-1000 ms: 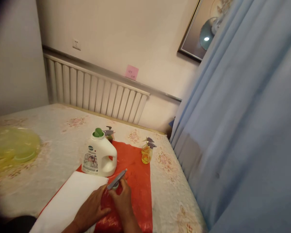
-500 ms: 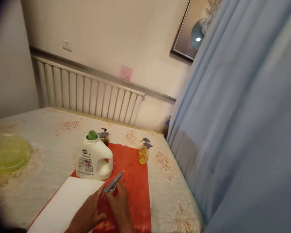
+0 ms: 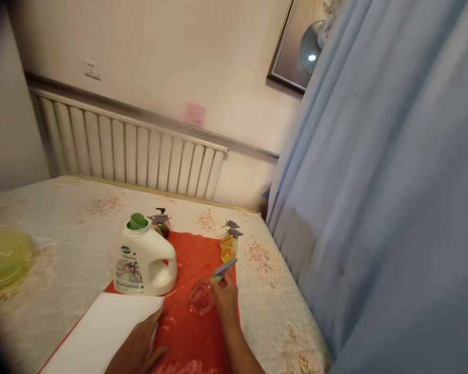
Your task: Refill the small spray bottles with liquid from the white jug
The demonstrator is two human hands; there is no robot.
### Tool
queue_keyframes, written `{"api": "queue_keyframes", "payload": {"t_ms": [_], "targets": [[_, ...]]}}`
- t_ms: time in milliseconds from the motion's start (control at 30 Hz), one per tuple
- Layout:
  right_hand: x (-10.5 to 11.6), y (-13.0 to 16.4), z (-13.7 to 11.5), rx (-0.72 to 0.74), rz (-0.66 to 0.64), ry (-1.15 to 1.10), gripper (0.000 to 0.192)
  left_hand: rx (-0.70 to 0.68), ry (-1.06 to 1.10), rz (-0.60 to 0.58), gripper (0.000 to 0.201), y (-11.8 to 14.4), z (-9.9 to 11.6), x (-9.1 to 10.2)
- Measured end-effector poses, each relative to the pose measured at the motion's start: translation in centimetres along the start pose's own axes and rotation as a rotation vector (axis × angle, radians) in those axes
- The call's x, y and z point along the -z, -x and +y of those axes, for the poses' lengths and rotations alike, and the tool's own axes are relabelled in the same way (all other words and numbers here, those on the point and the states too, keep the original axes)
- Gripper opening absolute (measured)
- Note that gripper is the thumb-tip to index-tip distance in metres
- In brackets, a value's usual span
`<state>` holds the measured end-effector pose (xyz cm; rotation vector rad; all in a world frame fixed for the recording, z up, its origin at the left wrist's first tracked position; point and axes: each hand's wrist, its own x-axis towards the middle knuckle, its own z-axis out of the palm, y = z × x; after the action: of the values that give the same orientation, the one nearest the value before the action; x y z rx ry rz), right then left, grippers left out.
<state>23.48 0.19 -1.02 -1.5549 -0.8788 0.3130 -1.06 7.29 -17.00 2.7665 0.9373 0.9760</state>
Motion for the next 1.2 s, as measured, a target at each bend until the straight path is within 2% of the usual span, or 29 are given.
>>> {"api": "queue_keyframes", "payload": {"t_ms": [100, 233, 467, 633, 1200], "targets": [[1.3, -2.8, 0.6, 0.014, 0.07, 0.057, 0.022, -0.005, -0.023, 0.027, 0.075, 0.2, 0.1, 0.1], [2.4, -6.1, 1.6, 0.04, 0.155, 0.145, 0.024, 0.022, -0.017, 0.008, 0.067, 0.2, 0.3, 0.3], [2.8, -10.0, 3.4, 0.058, 0.247, 0.273, 0.026, 0.031, 0.007, -0.025, 0.066, -0.1, 0.8, 1.0], [2.5, -10.4, 4.2, 0.063, 0.239, 0.309, 0.028, 0.037, 0.009, -0.052, 0.068, -0.3, 0.9, 1.3], [2.3, -9.6, 6.5, 0.049, 0.244, 0.313, 0.033, 0.0, -0.024, -0.012, 0.066, -0.7, 1.4, 2.1]]}}
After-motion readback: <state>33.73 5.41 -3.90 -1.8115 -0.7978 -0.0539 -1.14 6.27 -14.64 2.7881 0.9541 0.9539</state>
